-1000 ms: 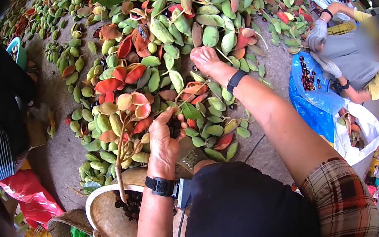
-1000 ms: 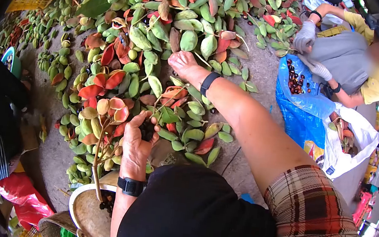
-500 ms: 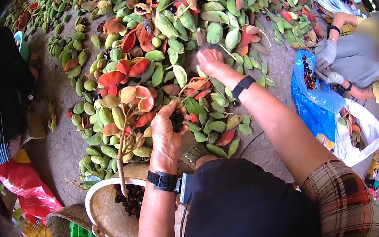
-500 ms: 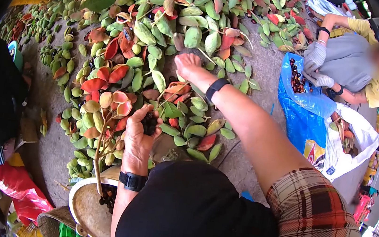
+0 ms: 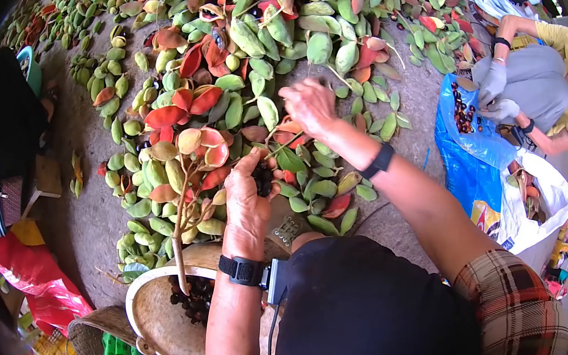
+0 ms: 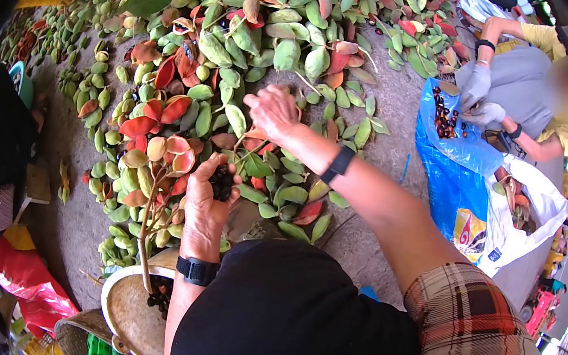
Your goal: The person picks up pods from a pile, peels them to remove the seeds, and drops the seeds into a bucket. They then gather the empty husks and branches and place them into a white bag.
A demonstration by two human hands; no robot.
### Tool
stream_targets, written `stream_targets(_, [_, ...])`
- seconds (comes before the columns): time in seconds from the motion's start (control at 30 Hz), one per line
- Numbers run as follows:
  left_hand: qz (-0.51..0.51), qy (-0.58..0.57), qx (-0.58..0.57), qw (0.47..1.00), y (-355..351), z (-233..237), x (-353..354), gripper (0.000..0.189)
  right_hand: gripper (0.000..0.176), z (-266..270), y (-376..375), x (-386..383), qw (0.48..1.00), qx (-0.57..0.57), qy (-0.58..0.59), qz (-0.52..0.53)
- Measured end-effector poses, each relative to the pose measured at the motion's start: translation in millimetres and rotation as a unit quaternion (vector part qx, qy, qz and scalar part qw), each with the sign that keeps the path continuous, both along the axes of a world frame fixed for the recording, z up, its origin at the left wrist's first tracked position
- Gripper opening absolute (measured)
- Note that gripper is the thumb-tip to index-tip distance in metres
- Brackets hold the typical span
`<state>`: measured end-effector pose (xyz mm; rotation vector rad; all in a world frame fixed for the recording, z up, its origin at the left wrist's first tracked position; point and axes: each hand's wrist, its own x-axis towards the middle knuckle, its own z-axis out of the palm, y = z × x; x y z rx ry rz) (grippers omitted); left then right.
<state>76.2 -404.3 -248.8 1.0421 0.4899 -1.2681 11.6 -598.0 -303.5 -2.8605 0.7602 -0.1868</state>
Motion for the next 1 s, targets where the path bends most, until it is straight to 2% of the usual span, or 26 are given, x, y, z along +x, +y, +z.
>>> stream_targets(0.03, [0.004,0.000,0.000,1.000,1,0,0,0.021,0.009,-12,-1,11,0.995,0.034,0.089,-0.026])
stream_targets(0.1, [0.007,0.000,0.001,1.000,0,-1,1,0.021,0.012,-25,2,26,0.984,-0.015,0.179,-0.022])
stream_targets(0.23, [0.009,-0.006,-0.003,1.000,1,-3,3,0.021,0.012,-20,11,45,0.983,0.003,0.181,-0.040])
stream_targets(0.3, [0.009,-0.002,0.002,1.000,1,-4,2,0.021,0.012,-8,14,48,0.963,0.072,0.245,-0.083])
stream_targets(0.37, [0.006,-0.007,-0.005,1.000,1,-5,3,0.021,0.011,-18,12,45,0.969,0.059,0.215,-0.107])
stream_targets(0.43, [0.011,0.000,-0.012,1.000,2,-5,3,0.022,0.013,-34,4,39,0.965,0.073,0.157,-0.199])
stream_targets(0.47, [0.019,0.008,-0.013,1.000,2,-5,3,0.023,0.015,-23,3,30,0.964,0.100,0.108,-0.220])
stream_targets(0.5, [0.021,0.006,-0.014,1.000,1,-5,3,0.023,0.016,-13,6,19,0.974,0.080,0.000,-0.212])
stream_targets(0.57, [0.028,-0.017,-0.011,0.999,0,-3,3,0.026,0.014,21,14,3,0.957,0.204,-0.153,-0.138])
stream_targets(0.63, [0.016,-0.025,-0.013,0.999,-2,0,3,0.033,0.025,67,38,-3,0.913,0.370,-0.157,-0.071])
stream_targets(0.73, [0.043,-0.017,-0.022,0.999,-6,19,4,0.042,0.026,101,65,-8,0.891,0.433,-0.096,0.099])
stream_targets(0.77, [0.073,0.003,-0.074,0.995,-6,8,5,0.039,0.027,113,70,-4,0.877,0.452,-0.068,0.145])
stream_targets(0.8, [0.063,-0.002,-0.107,0.992,-5,-5,6,0.041,0.020,124,71,1,0.901,0.396,-0.027,0.174])
stream_targets(0.83, [0.054,-0.007,-0.138,0.989,-4,-10,7,0.043,0.020,125,69,7,0.901,0.396,-0.027,0.175])
stream_targets(0.9, [0.050,0.027,-0.158,0.986,5,-16,9,0.033,0.009,123,58,26,0.910,0.389,-0.025,0.141])
stream_targets(0.97, [0.059,0.091,-0.176,0.978,1,2,11,0.027,0.011,106,37,60,0.944,0.299,-0.112,0.083])
stream_targets(1.0, [0.046,0.102,-0.194,0.975,1,4,11,0.027,0.014,87,22,85,0.968,0.193,-0.151,0.054])
